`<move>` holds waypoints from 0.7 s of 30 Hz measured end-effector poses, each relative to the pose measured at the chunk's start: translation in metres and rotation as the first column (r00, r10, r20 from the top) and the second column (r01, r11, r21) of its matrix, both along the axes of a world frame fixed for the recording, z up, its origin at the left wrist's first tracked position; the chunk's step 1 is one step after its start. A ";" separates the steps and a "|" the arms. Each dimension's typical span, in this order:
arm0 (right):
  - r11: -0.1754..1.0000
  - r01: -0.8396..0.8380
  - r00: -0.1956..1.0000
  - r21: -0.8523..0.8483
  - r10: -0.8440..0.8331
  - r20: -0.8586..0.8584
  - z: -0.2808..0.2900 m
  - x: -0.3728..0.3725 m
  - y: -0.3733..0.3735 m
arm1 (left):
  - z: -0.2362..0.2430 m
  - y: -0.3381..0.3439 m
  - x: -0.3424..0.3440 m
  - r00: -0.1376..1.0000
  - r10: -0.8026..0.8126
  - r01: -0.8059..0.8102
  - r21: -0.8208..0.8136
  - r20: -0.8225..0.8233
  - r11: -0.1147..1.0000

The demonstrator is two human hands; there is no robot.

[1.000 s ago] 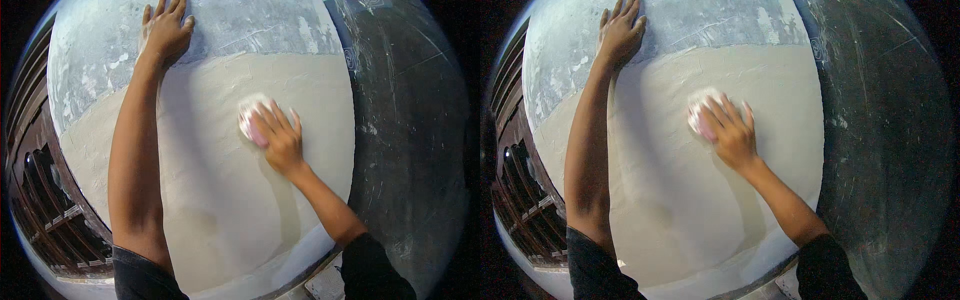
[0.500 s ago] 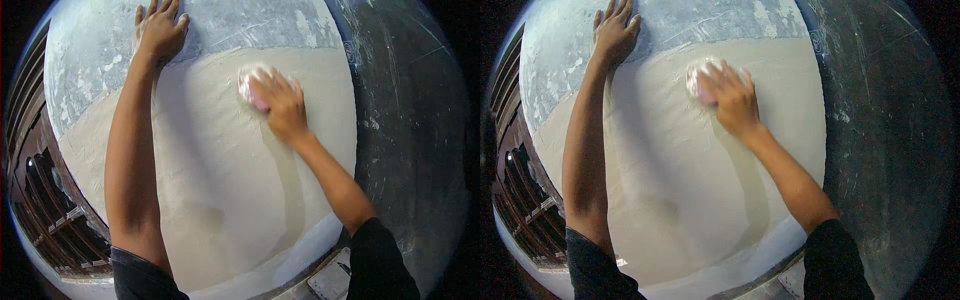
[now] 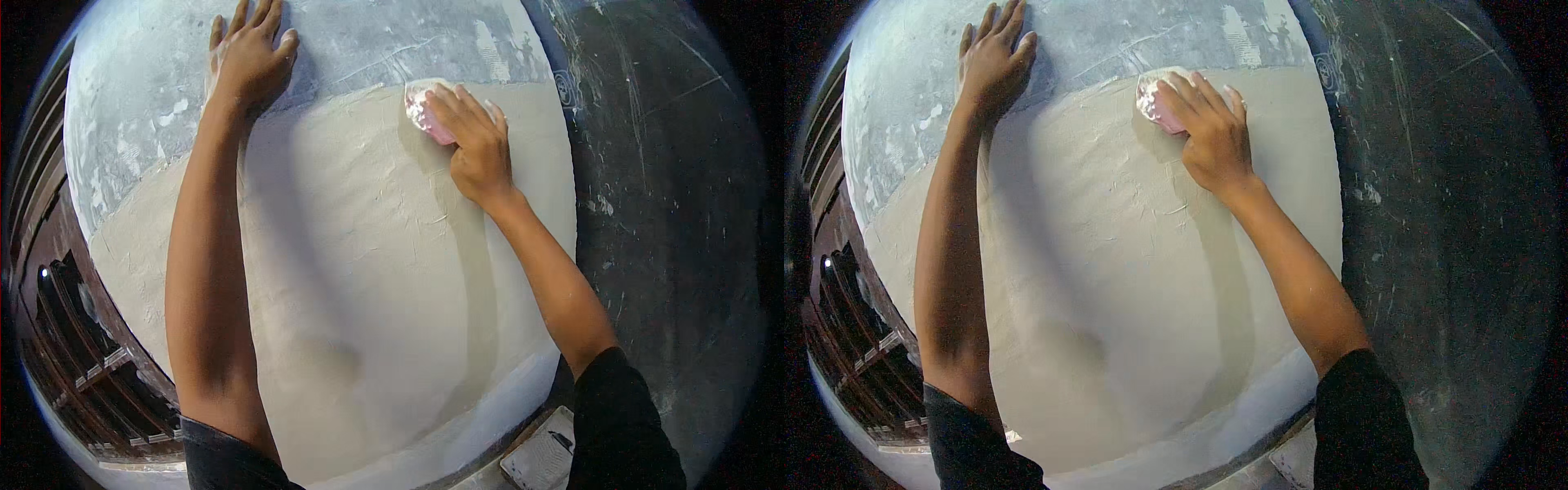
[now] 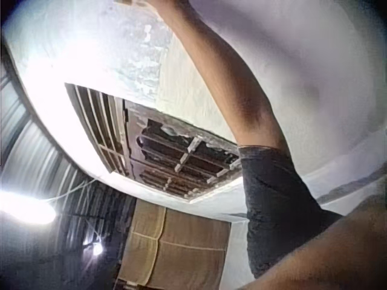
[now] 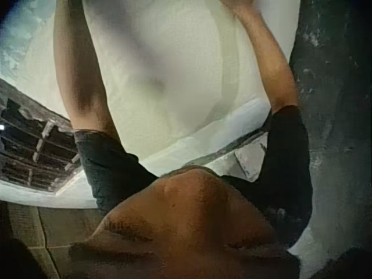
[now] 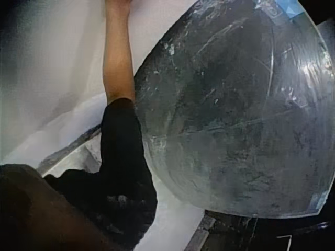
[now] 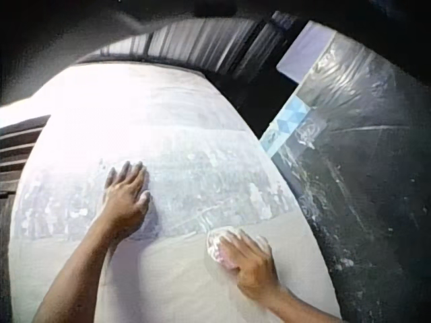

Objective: The person applies plaster to a section of a wall using a scraper.

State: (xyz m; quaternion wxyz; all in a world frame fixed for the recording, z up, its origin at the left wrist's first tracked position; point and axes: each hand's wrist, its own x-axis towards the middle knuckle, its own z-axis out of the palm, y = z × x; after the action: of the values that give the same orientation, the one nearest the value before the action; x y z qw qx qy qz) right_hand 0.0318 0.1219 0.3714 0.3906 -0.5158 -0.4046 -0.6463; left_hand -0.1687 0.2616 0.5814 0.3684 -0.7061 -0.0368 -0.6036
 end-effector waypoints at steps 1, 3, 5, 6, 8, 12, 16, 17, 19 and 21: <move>0.999 0.018 1.000 -0.032 -0.018 -0.025 -0.003 0.005 0.002 | 0.001 -0.001 0.001 1.000 -0.012 0.012 0.004 0.000 1.000; 0.996 -0.019 0.997 -0.092 0.012 -0.072 -0.045 -0.004 0.014 | 0.004 0.010 -0.003 1.000 -0.002 0.002 0.002 0.003 1.000; 0.986 -0.021 0.993 -0.166 0.001 -0.121 -0.106 -0.017 0.011 | 0.010 0.019 -0.002 0.999 0.016 -0.017 0.050 0.031 0.999; 0.980 -0.017 0.992 -0.197 -0.008 -0.126 -0.139 -0.017 0.007 | 0.009 0.019 0.001 1.000 0.007 -0.008 0.051 0.028 0.999; 0.972 -0.006 0.993 -0.235 -0.021 -0.113 -0.167 -0.030 -0.009 | 0.009 0.019 0.000 1.000 0.020 -0.021 0.045 0.024 0.999; 0.993 -0.110 0.992 -0.052 0.106 -0.065 -0.106 -0.039 -0.011 | 0.006 0.014 -0.001 1.000 0.013 -0.014 0.039 0.019 0.999; 1.000 -0.026 0.999 -0.013 0.025 -0.038 -0.043 -0.036 -0.001 | 0.003 0.000 -0.001 0.999 -0.046 0.046 0.020 0.008 0.999; 0.999 0.010 0.999 -0.051 -0.013 -0.048 -0.044 -0.036 0.010 | 0.003 0.004 -0.005 1.000 -0.023 0.023 0.025 0.008 0.999; 0.992 -0.043 0.992 -0.119 0.029 -0.122 -0.084 -0.043 0.025 | 0.001 0.009 -0.008 1.000 -0.008 0.008 0.019 0.000 1.000; 0.978 -0.105 0.975 -0.178 0.066 -0.213 -0.158 -0.048 0.025 | -0.001 0.009 -0.009 1.000 -0.005 0.005 0.006 -0.006 1.000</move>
State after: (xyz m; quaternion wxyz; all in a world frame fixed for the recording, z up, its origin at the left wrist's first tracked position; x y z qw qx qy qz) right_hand -0.0157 0.1469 0.2138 0.4074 -0.5964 -0.4431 -0.5310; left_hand -0.1781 0.2707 0.5802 0.3692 -0.7068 -0.0319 -0.6026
